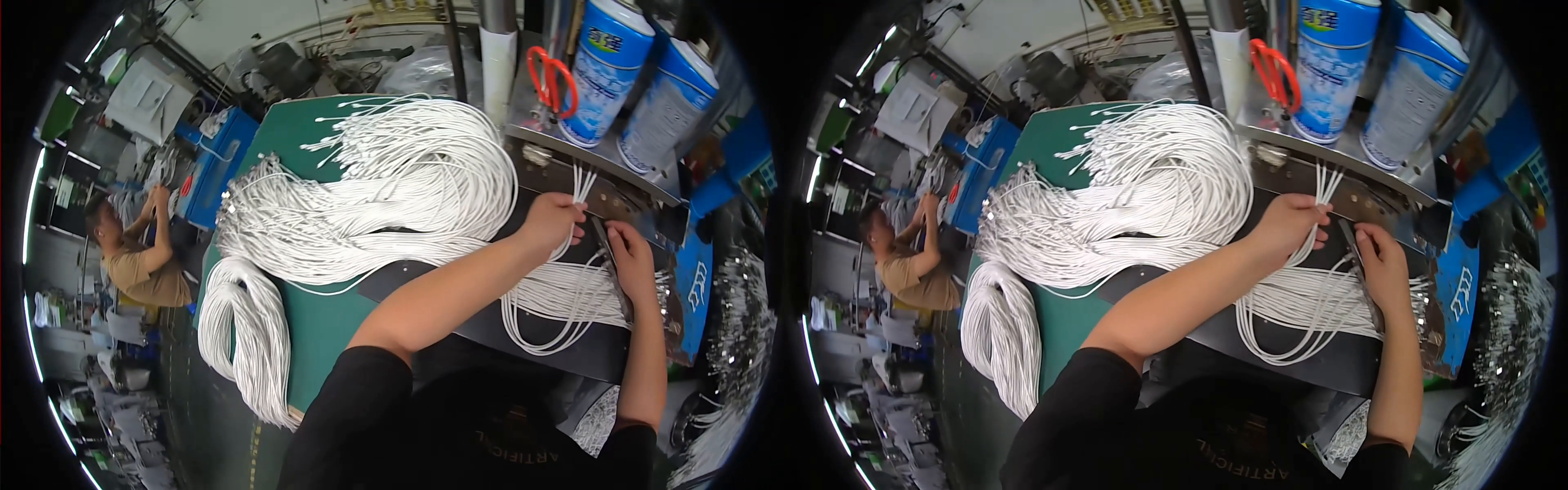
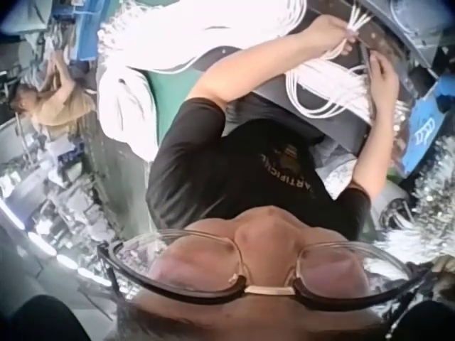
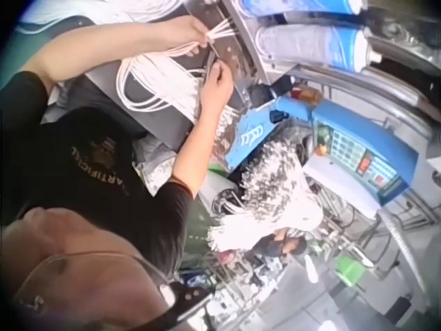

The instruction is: The person assembles electrical wire harnesses by aligning wire bundles into an alignment jig, then attaching connectors to the wire bundles using a crimping machine.

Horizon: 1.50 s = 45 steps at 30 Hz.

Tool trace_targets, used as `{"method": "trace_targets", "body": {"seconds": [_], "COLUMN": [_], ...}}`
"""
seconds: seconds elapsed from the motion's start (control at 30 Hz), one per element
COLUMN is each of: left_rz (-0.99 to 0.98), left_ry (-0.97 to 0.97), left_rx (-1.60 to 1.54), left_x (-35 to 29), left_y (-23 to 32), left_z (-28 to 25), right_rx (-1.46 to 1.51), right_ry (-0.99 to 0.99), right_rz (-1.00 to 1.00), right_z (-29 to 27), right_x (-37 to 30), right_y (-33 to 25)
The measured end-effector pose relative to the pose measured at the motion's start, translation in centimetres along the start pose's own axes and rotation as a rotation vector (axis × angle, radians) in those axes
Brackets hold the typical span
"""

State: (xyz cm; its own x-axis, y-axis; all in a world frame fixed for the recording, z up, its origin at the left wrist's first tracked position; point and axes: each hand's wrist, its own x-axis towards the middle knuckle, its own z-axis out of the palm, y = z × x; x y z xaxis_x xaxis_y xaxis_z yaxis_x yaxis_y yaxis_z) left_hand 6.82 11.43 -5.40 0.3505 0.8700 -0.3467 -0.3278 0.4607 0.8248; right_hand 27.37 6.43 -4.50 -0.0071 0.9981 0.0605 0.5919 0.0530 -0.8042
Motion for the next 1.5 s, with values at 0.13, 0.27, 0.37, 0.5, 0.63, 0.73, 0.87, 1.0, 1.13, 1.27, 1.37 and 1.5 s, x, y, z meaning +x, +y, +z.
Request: {"method": "trace_targets", "body": {"seconds": [0.13, 0.27, 0.37, 0.5, 0.63, 0.73, 0.87, 1.0, 1.13, 1.27, 1.37, 1.5], "left_rz": [0.001, -0.065, -0.310, 0.079, -0.104, -0.227, -0.285, 0.333, 0.170, 0.760, 1.023, 0.988], "left_ry": [-0.019, 0.011, -0.027, -0.055, -0.174, -0.176, -0.093, 0.122, -0.023, 0.076, 0.006, -0.043], "left_rx": [-0.024, -0.183, -0.379, -0.051, -0.173, -0.180, -0.067, 0.192, 0.038, 1.492, 1.906, 1.858], "left_x": [-2.2, -1.7, 4.5, 7.6, 4.9, 2.2, -3.1, -4.8, -3.6, -3.1, -0.7, 0.4], "left_y": [3.2, 7.0, 6.4, 4.9, 4.4, 3.8, 3.7, 5.9, 7.0, 4.0, 3.0, 1.2], "left_z": [0.0, 3.4, 1.6, 2.3, 2.1, 1.1, 2.8, -0.5, -2.9, 1.5, 0.2, 1.9], "right_rx": [-0.167, -0.595, -0.866, -0.686, 0.316, 0.086, -0.033, -0.506, -0.430, 0.336, -0.034, -0.882], "right_ry": [-0.122, 0.235, 0.478, 0.530, 0.198, 0.096, 0.175, 0.257, 0.285, 0.124, 0.446, 0.520], "right_rz": [-0.029, -0.188, -0.310, -0.146, 0.421, 0.130, 0.185, -0.197, -0.811, 0.041, -0.259, -0.040], "right_z": [-0.3, -5.6, -2.0, -3.8, -3.1, -1.9, -3.9, -4.2, -3.5, -6.8, -9.8, -11.0], "right_x": [2.6, 14.8, 21.6, 23.6, 19.0, 13.1, 12.3, 11.2, 13.2, 11.5, 6.0, -2.1], "right_y": [-2.5, 11.7, 14.0, 17.6, 12.6, 1.8, 3.4, 4.1, 4.4, 6.6, 4.5, 5.7]}}
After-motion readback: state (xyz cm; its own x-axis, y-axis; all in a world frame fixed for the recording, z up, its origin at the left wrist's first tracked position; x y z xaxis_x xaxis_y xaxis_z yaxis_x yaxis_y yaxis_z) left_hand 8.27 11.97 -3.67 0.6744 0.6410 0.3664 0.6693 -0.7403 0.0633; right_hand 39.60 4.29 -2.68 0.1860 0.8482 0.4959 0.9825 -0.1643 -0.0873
